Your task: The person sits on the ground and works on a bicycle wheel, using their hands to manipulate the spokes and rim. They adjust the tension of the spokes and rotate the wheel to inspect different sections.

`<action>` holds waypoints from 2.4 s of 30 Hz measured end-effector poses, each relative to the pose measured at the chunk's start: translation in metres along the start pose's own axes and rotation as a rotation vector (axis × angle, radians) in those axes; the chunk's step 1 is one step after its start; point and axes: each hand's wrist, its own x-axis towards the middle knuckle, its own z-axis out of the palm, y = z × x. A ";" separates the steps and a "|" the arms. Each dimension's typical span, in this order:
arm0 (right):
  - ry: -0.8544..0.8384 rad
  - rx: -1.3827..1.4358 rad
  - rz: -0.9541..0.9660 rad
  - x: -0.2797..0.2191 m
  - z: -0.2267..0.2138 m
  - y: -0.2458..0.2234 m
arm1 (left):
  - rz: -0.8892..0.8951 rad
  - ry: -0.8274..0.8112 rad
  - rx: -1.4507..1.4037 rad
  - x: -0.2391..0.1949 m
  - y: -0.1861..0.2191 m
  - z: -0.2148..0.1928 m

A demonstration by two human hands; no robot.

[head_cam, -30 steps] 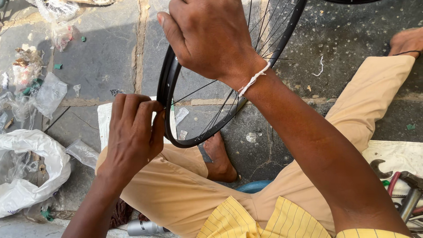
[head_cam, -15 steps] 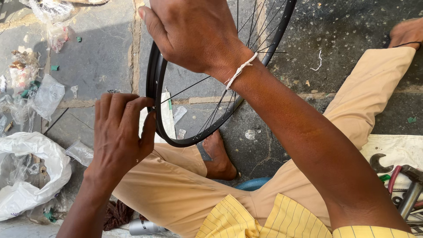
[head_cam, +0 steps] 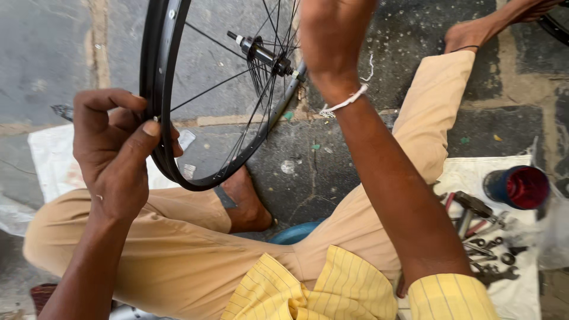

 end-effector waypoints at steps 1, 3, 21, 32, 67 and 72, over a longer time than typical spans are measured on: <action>0.062 -0.005 0.138 -0.017 -0.013 0.022 | 0.013 0.018 -0.050 -0.001 -0.002 0.007; 0.041 -0.131 0.287 -0.069 -0.049 0.058 | 0.001 0.015 -0.092 -0.001 -0.006 0.016; -0.072 -1.197 1.230 -0.312 -0.142 0.130 | -0.071 0.219 0.157 -0.007 0.014 0.040; 0.036 -0.480 1.099 -0.281 -0.098 0.099 | -0.012 0.312 0.104 -0.024 -0.004 0.023; -0.574 0.330 0.164 -0.110 0.030 -0.189 | 0.169 0.532 0.084 -0.089 -0.058 0.003; -0.807 0.620 0.396 -0.105 0.031 -0.182 | 0.197 0.533 0.119 -0.086 -0.053 0.003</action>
